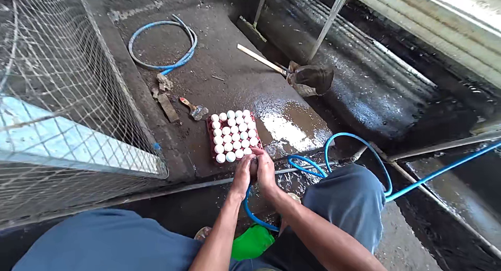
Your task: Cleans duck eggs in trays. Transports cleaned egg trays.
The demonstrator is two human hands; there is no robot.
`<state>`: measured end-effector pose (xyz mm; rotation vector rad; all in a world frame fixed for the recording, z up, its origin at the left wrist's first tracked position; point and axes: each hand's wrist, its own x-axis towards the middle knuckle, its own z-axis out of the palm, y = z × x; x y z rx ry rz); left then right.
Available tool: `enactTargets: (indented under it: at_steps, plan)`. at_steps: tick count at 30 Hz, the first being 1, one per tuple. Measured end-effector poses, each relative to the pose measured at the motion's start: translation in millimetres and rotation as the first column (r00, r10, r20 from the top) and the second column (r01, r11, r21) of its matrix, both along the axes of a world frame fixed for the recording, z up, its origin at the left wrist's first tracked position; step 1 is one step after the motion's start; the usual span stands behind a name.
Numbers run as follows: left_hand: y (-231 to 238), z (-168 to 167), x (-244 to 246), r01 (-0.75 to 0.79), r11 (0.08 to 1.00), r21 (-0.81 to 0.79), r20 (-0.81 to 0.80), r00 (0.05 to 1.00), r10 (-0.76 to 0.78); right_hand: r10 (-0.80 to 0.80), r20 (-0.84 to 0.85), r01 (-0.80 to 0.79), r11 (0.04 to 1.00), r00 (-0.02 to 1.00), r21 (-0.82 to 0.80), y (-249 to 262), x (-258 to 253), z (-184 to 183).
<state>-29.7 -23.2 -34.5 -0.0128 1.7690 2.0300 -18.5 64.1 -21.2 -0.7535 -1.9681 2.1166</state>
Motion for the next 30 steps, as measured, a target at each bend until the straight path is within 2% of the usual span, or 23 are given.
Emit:
enactTargets:
  at_steps: [3,5,7,10,12,14,16,18,19,20,22,24,25,27,30]
  plan:
    - [10,3,7,-0.110,0.984,-0.143,-0.027,0.994,0.107,-0.074,0.109,0.084,0.993,0.991,-0.085,1,-11,-5]
    - [13,6,6,-0.200,0.951,-0.238,-0.105,0.978,0.179,-0.005,0.074,0.005,1.000,0.997,-0.004,-12,2,2]
    - [7,5,9,-0.146,0.959,-0.241,-0.096,0.987,0.127,0.019,0.039,-0.021,0.999,0.999,0.048,-16,9,1]
    - [8,1,6,-0.116,0.972,-0.205,-0.071,0.992,0.104,-0.043,0.107,0.045,0.999,0.993,-0.014,-5,-8,0]
    - [11,4,7,-0.153,0.957,-0.246,-0.081,0.987,0.137,0.012,0.094,-0.019,0.998,0.996,0.065,-11,5,3]
    - [7,2,9,-0.090,0.966,-0.243,-0.068,0.995,0.076,0.044,0.052,-0.049,0.993,0.998,0.105,-8,8,-2]
    - [5,1,7,-0.046,0.979,-0.198,-0.024,0.999,0.042,0.039,0.104,-0.035,0.999,0.994,-0.036,10,-11,-9]
    - [10,-3,5,-0.106,0.986,-0.132,-0.027,0.994,0.103,0.048,0.220,0.007,0.970,0.974,-0.243,17,-23,-9]
    - [8,-7,4,-0.122,0.990,-0.077,-0.017,0.992,0.121,0.063,0.255,0.013,0.958,0.965,-0.287,15,-21,-8]
    - [6,-12,1,-0.148,0.988,-0.031,-0.003,0.989,0.148,0.077,0.257,-0.002,0.960,0.963,-0.281,10,-16,-8]
    - [4,-16,-2,-0.177,0.984,0.023,-0.019,0.984,0.178,0.099,0.177,-0.082,0.991,0.979,-0.101,-3,-2,-5]
    - [9,-14,2,-0.141,0.990,0.004,-0.077,0.987,0.141,0.115,0.077,-0.119,0.992,0.990,0.049,-4,2,-6]
    - [10,-11,6,-0.111,0.993,-0.046,-0.069,0.992,0.107,0.054,0.043,-0.056,0.997,0.998,0.057,-1,-3,-11]
    - [14,-8,10,-0.119,0.980,-0.161,-0.053,0.992,0.111,-0.044,0.086,0.049,0.997,0.995,-0.057,7,-13,-17]
    - [9,-18,7,-0.155,0.980,-0.124,-0.135,0.981,0.138,0.033,0.071,-0.033,0.999,0.997,-0.002,-7,2,-4]
